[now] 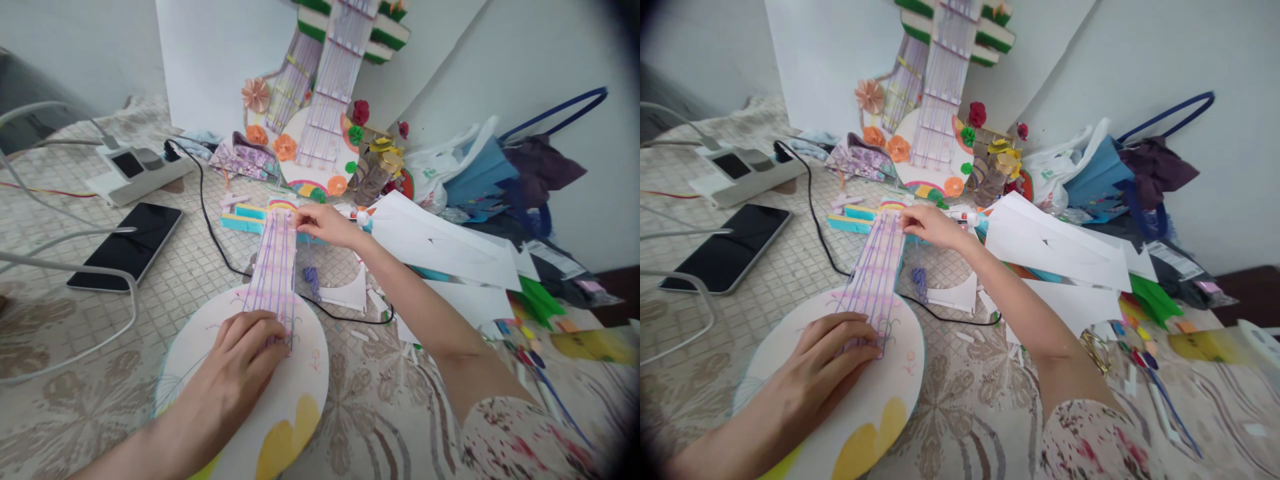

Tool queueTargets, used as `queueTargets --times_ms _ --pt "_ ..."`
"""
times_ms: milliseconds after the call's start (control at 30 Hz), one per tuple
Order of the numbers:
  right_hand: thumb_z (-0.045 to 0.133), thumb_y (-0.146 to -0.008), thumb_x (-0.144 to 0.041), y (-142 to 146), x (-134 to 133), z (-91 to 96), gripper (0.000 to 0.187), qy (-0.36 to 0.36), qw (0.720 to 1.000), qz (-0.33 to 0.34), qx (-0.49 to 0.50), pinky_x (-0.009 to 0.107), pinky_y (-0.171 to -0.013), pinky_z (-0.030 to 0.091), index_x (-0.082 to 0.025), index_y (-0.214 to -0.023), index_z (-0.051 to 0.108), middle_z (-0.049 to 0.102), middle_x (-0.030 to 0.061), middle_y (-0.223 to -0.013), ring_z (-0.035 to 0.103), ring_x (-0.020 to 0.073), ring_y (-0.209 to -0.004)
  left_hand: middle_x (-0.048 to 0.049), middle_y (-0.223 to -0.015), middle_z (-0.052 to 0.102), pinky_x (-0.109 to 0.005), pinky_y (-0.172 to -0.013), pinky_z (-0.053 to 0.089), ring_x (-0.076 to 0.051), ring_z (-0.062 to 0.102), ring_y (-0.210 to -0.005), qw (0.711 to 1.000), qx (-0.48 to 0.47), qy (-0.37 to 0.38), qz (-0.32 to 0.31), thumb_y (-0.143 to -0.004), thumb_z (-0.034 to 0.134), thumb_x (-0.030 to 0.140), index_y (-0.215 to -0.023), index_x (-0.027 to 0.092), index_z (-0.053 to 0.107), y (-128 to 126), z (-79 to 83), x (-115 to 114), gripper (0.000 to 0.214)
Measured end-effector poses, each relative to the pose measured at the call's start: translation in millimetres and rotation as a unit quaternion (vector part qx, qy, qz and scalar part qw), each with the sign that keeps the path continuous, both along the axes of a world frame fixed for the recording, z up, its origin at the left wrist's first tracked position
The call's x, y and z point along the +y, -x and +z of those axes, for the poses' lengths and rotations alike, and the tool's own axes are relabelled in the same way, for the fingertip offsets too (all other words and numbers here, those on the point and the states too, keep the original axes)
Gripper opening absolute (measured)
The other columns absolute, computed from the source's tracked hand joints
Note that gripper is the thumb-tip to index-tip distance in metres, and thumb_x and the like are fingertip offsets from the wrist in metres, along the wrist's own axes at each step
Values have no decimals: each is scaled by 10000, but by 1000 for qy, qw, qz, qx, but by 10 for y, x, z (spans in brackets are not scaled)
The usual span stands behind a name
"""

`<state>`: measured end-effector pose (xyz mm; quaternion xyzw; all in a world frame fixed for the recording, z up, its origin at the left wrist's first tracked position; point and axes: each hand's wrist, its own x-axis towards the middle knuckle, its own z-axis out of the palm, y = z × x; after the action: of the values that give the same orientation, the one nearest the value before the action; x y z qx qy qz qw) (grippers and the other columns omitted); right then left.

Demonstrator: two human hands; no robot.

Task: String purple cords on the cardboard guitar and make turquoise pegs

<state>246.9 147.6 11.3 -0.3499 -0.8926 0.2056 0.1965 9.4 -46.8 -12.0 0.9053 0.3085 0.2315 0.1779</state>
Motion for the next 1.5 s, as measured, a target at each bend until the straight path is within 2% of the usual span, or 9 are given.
queueTargets --times_ms 133,233,467,667,933,1133,1300,1500 --pt "604 -773 -180 -36 67 -40 74 72 997 -13 38 233 -600 361 -153 -723 556 546 -25 -640 495 110 -577 -69 -1141 561 -433 -910 424 -243 440 -1132 1000 4 6 5 -914 437 68 -1069 198 553 -1 7 -3 233" --pt "589 -786 -203 -49 106 -75 74 91 994 -16 53 232 -586 364 -156 -737 559 540 -31 -632 490 106 -563 -73 -1143 565 -437 -915 431 -246 442 -1135 1000 2 10 6 -913 441 69 -1073 198 556 1 12 -1 236" --pt "552 -803 -152 -1 117 -101 56 11 999 -30 29 249 -663 362 -154 -755 582 598 19 -747 504 141 -713 -72 -1142 571 -431 -909 437 -248 452 -1129 1000 5 6 9 -899 452 55 -1074 202 558 4 23 -2 252" --pt "561 -800 -132 10 128 -144 50 -21 999 -40 17 255 -679 358 -147 -765 594 605 28 -767 515 148 -720 -71 -1150 566 -425 -918 432 -245 443 -1142 1000 0 12 5 -909 442 69 -1087 205 548 6 15 -1 247" --pt "573 -783 -124 17 108 -172 44 0 998 -53 37 245 -655 359 -148 -753 593 596 14 -747 517 140 -696 -68 -1143 564 -424 -913 431 -245 442 -1133 1000 4 17 6 -908 454 73 -1070 206 550 0 21 8 231" --pt "583 -775 -125 15 75 -179 47 -12 997 -61 38 250 -665 365 -156 -741 592 580 15 -752 518 147 -722 -70 -1113 569 -413 -913 438 -233 450 -1126 1000 -11 10 13 -898 439 36 -1062 200 547 -22 21 10 256" --pt "583 -771 -123 19 57 -169 50 -4 997 -65 30 255 -667 366 -158 -735 590 585 11 -750 519 146 -707 -59 -1064 588 -411 -903 449 -229 487 -1088 1000 -20 1 21 -890 467 66 -1039 204 545 -23 75 27 217" --pt "594 -770 -105 26 45 -165 77 -4 998 -57 41 266 -684 376 -160 -716 584 582 9 -729 515 143 -703 -25 -1009 600 -410 -902 441 -226 508 -1054 995 -57 -31 75 -880 478 69 -1018 209 544 6 161 51 207"
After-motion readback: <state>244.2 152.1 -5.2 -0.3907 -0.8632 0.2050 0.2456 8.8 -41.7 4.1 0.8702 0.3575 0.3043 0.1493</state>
